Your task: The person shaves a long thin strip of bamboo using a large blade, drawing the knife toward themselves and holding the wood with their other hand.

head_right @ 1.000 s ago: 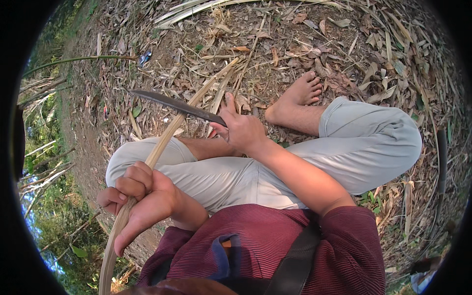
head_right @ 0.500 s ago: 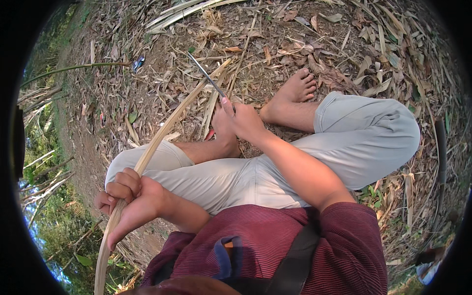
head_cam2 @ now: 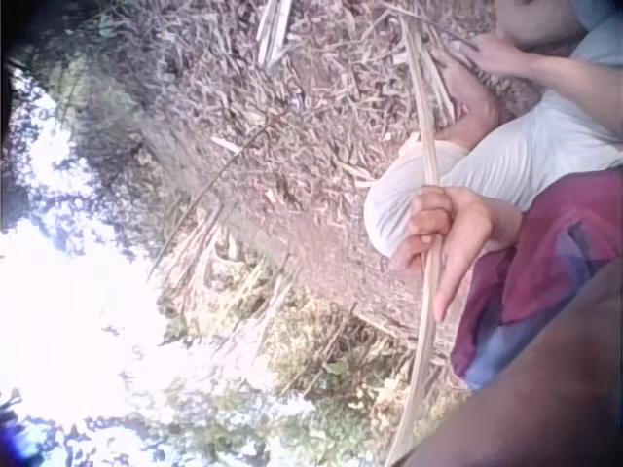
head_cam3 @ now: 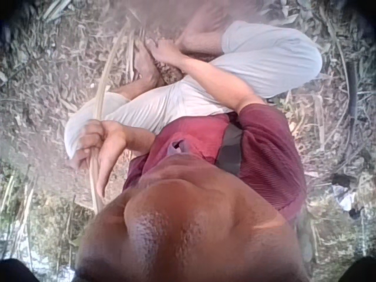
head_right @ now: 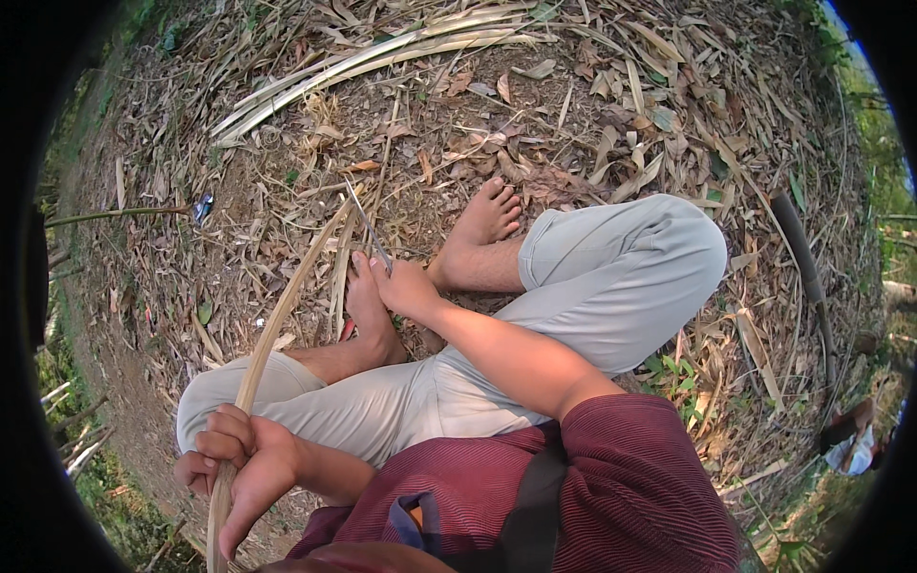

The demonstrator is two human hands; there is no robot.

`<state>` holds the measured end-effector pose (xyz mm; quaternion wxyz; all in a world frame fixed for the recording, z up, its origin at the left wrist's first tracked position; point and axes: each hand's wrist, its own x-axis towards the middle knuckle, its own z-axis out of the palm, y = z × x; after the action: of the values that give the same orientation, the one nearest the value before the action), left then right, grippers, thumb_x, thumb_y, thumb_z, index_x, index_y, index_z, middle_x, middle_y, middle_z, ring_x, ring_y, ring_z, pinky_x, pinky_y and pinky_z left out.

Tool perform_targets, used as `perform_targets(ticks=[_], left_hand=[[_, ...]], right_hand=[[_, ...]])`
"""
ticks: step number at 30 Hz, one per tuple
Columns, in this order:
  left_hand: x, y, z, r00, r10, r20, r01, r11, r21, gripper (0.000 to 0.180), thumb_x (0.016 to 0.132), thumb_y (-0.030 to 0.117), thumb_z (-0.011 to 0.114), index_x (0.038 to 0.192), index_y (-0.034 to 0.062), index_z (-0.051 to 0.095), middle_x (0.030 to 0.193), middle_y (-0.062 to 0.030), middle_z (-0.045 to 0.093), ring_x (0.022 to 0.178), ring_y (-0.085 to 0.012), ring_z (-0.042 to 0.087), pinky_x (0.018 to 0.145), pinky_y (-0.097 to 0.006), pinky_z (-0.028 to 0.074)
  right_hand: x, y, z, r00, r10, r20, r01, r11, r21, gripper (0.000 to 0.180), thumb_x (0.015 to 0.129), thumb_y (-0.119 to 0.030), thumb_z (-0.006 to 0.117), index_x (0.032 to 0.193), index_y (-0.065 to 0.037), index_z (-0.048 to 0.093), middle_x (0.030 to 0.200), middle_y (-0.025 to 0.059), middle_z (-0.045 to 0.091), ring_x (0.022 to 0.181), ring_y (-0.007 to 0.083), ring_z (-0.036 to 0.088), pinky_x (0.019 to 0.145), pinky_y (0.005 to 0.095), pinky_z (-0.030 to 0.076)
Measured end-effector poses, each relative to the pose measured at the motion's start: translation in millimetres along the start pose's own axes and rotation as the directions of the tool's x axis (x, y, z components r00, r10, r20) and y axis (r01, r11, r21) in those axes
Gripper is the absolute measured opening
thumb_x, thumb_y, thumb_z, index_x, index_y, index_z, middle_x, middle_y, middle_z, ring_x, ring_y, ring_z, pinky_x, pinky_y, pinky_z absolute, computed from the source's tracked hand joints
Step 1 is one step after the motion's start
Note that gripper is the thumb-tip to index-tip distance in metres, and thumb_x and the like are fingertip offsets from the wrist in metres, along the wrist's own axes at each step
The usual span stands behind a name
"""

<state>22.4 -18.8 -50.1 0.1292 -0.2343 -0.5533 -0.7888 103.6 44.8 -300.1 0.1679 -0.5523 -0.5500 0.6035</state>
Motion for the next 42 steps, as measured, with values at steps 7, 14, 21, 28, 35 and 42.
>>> perform_targets(ticks=[7,14,21,28,35,42], left_hand=[[-0.1,-0.6,-3.5,1.0,0.0,0.012,0.001,1.0,-0.028,0.091,0.066,0.098,0.029,0.077,0.0078,0.033,0.048,0.0026,0.018,0.043,-0.0076,0.011,0.045,-0.028,0.011],[4.7,-1.0,-5.4,0.999,-0.032,0.021,0.034,0.996,-0.083,0.087,0.07,0.095,0.033,0.077,0.0083,0.031,0.047,0.0023,0.019,0.043,-0.0079,0.013,0.044,-0.028,0.012],[-3.2,8.0,6.2,0.996,-0.068,-0.057,0.069,0.998,0.013,0.082,0.067,0.095,0.034,0.072,0.0126,0.031,0.05,0.0072,0.014,0.042,-0.0088,0.013,0.041,-0.027,0.012],[8.0,-14.3,-37.2,0.951,-0.01,0.308,0.132,0.917,-0.377,0.073,0.079,0.079,0.052,0.08,0.0092,0.031,0.047,0.0012,0.024,0.04,-0.0077,0.018,0.044,-0.028,0.013],[9.0,-19.8,-41.3,0.943,0.015,0.333,0.115,0.923,-0.367,0.071,0.08,0.077,0.053,0.08,0.0093,0.031,0.046,0.0015,0.025,0.04,-0.0079,0.019,0.044,-0.027,0.014],[7.4,-16.9,-42.3,0.943,0.017,0.332,0.117,0.918,-0.378,0.071,0.08,0.076,0.054,0.08,0.0096,0.031,0.046,0.0017,0.024,0.04,-0.0082,0.02,0.044,-0.027,0.014]], right_hand=[[6.4,21.5,11.6,0.994,0.084,-0.073,-0.096,0.976,-0.195,0.054,0.093,-0.044,0.054,0.087,0.008,0.064,0.076,0.0263,0.065,0.074,0.0395,0.067,0.072,0.0445,0.053],[-21.6,-69.1,-36.6,0.698,-0.531,-0.481,0.587,0.808,-0.039,0.026,0.091,-0.012,0.06,0.112,0.002,0.058,0.098,0.0136,0.06,0.077,0.0255,0.065,0.075,0.0369,0.053],[-132.8,-223.1,-166.4,0.488,-0.843,-0.227,0.476,0.04,0.878,0.014,0.094,-0.006,0.053,0.103,0.003,0.059,0.081,0.0038,0.055,0.06,0.0089,0.053,0.055,0.0251,0.043],[-152.5,-229.2,-193.2,0.115,-0.993,-0.016,0.401,0.031,0.915,0.014,0.093,-0.006,0.054,0.103,0.001,0.061,0.082,0.0049,0.057,0.064,0.0112,0.055,0.058,0.0272,0.045],[-153.3,-222.1,-195.0,0.096,-0.995,0.017,0.414,0.055,0.909,0.014,0.092,-0.007,0.055,0.103,-0.001,0.062,0.082,0.0059,0.058,0.068,0.0136,0.057,0.061,0.0293,0.046],[-150.6,-224.3,-195.2,0.107,-0.993,0.05,0.436,0.092,0.895,0.015,0.091,-0.008,0.056,0.103,-0.002,0.064,0.083,0.007,0.059,0.072,0.0159,0.058,0.064,0.0315,0.048]])
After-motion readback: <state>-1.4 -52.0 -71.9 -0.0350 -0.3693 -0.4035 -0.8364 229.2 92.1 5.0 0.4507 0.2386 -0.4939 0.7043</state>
